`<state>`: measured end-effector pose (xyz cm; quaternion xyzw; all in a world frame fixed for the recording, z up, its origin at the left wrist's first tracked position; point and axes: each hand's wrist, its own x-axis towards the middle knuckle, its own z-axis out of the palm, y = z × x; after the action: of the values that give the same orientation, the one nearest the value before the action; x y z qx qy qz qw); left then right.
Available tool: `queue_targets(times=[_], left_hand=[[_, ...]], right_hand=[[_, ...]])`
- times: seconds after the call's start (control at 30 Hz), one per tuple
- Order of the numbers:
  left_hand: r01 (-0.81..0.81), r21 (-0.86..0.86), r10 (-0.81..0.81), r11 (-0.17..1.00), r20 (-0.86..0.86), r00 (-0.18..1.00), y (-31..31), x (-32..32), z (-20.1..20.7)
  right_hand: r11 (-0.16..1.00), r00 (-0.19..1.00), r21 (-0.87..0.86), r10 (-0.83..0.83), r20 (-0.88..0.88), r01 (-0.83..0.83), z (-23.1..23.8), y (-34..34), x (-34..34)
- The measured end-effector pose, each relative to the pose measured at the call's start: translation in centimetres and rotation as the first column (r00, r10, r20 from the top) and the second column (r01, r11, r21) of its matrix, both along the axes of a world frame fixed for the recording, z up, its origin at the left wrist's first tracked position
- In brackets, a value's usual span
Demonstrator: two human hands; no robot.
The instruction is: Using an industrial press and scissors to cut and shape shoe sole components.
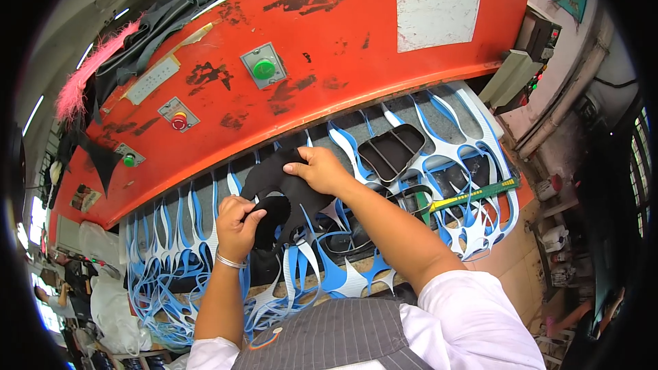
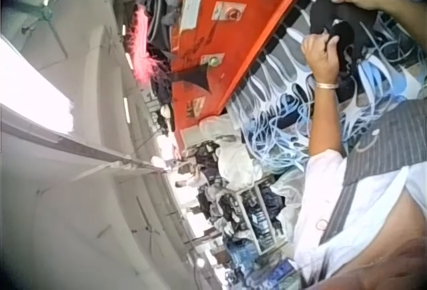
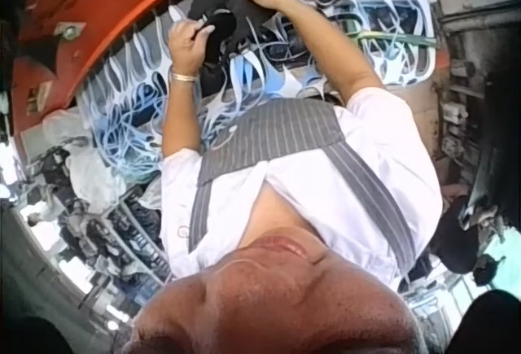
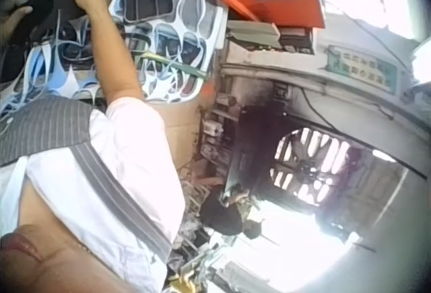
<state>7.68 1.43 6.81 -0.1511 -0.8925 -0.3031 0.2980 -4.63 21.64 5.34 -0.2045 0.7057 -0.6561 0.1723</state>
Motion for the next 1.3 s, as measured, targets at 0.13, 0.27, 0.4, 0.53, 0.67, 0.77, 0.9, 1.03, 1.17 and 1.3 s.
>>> queue_targets(times=[0.13,0.27,0.4,0.53,0.67,0.77,0.9,1.03,1.17,1.3], left_hand=[[-0.041,0.070,0.042,0.997,-0.024,0.999,0.5,1.1,-0.2],[-0.026,0.017,0.025,1.000,0.085,0.996,1.4,1.0,0.1],[-0.007,-0.050,0.023,0.999,0.315,0.949,1.8,2.9,2.2],[0.084,-0.026,-0.070,0.996,0.334,0.940,2.4,4.6,1.2],[-0.081,0.300,-0.149,0.950,0.668,0.729,3.6,5.8,2.2],[-0.193,0.309,-0.019,0.931,0.571,0.821,2.9,7.0,1.5],[-0.273,0.649,-0.064,0.710,0.445,0.893,-1.6,9.1,2.5],[-0.117,0.889,0.225,0.444,0.016,0.974,-8.4,12.2,5.9],[0.035,0.994,0.615,0.101,-0.090,0.784,-14.2,16.2,11.9],[-0.174,0.948,0.546,0.268,0.000,0.838,-20.5,16.9,10.7]], right_hand=[[0.996,0.991,-0.008,-0.089,-0.098,0.089,0.3,-0.2,1.2],[0.991,0.982,-0.013,-0.132,-0.134,0.132,0.2,0.9,1.2],[0.995,0.936,-0.015,-0.102,-0.335,0.103,1.9,1.2,2.6],[0.984,0.835,0.125,-0.039,-0.549,0.129,0.3,1.8,3.3],[0.930,0.875,0.353,0.080,-0.478,0.107,-1.6,1.5,3.3],[0.893,0.843,0.357,-0.046,-0.536,0.275,-0.3,0.3,3.8],[0.914,0.828,0.180,-0.228,-0.512,0.364,-0.1,-0.4,0.9],[0.908,0.850,0.394,0.090,-0.520,0.145,2.2,-3.6,2.6],[0.643,0.659,0.763,0.603,-0.449,-0.068,4.3,-5.9,2.6],[0.819,0.566,0.545,0.368,-0.738,0.178,15.2,-2.8,-4.4]])
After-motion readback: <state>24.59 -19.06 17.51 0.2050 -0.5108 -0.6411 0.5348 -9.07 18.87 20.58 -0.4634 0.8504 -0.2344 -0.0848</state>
